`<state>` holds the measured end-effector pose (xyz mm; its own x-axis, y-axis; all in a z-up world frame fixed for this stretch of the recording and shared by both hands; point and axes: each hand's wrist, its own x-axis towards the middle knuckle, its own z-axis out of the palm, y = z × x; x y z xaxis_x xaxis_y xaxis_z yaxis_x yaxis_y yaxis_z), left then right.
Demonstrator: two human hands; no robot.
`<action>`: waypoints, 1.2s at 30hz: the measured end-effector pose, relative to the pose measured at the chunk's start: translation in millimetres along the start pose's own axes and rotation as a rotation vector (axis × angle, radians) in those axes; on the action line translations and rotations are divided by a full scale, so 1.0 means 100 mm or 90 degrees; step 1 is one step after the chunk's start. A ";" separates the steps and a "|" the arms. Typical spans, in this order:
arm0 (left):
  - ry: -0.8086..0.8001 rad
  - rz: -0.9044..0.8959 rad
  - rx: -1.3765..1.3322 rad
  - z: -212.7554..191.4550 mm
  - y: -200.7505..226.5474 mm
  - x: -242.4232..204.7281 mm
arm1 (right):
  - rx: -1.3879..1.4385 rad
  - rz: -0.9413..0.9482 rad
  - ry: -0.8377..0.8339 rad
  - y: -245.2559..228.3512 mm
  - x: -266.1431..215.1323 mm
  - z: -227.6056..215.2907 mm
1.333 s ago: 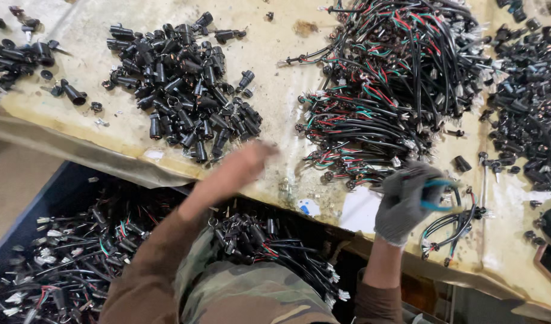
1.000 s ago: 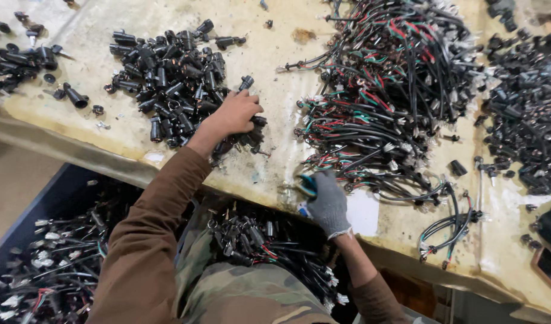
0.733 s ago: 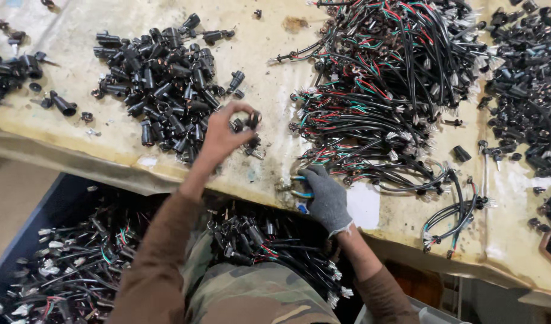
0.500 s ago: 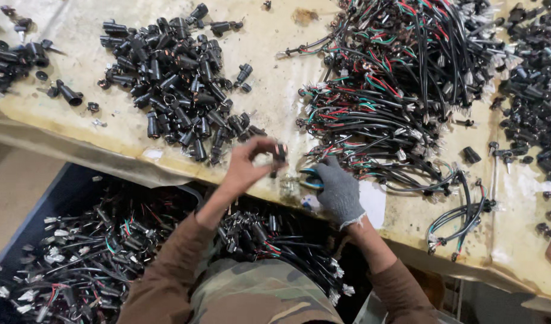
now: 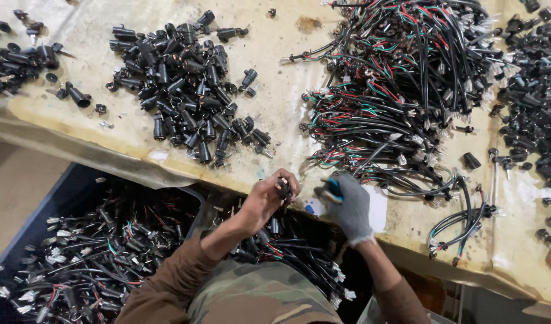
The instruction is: The person repeatedly picks a black cylindrical connector and a short multi-wire harness from piles on a table, aligns and presses them together, then places the assembled unit into a bin below. The process continues with many identical units.
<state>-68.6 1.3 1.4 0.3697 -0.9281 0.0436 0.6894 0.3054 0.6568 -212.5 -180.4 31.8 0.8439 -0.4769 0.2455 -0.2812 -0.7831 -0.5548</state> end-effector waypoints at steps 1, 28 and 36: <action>0.025 -0.019 0.027 -0.02 -0.04 0.04 | 0.061 -0.019 0.009 -0.05 -0.02 -0.05; -0.149 0.175 0.888 0.37 0.35 -0.07 | -0.776 -0.250 -0.002 -0.77 -0.32 -0.25; -0.191 0.184 0.849 0.60 0.09 -0.34 | -2.713 -0.032 0.243 -0.81 -0.44 -0.38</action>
<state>-112.5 22.6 51.0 0.1326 -0.9291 0.3451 -0.5550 0.2189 0.8025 -244.3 -111.0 96.1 0.9112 -0.3421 0.2294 0.4118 0.7452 -0.5246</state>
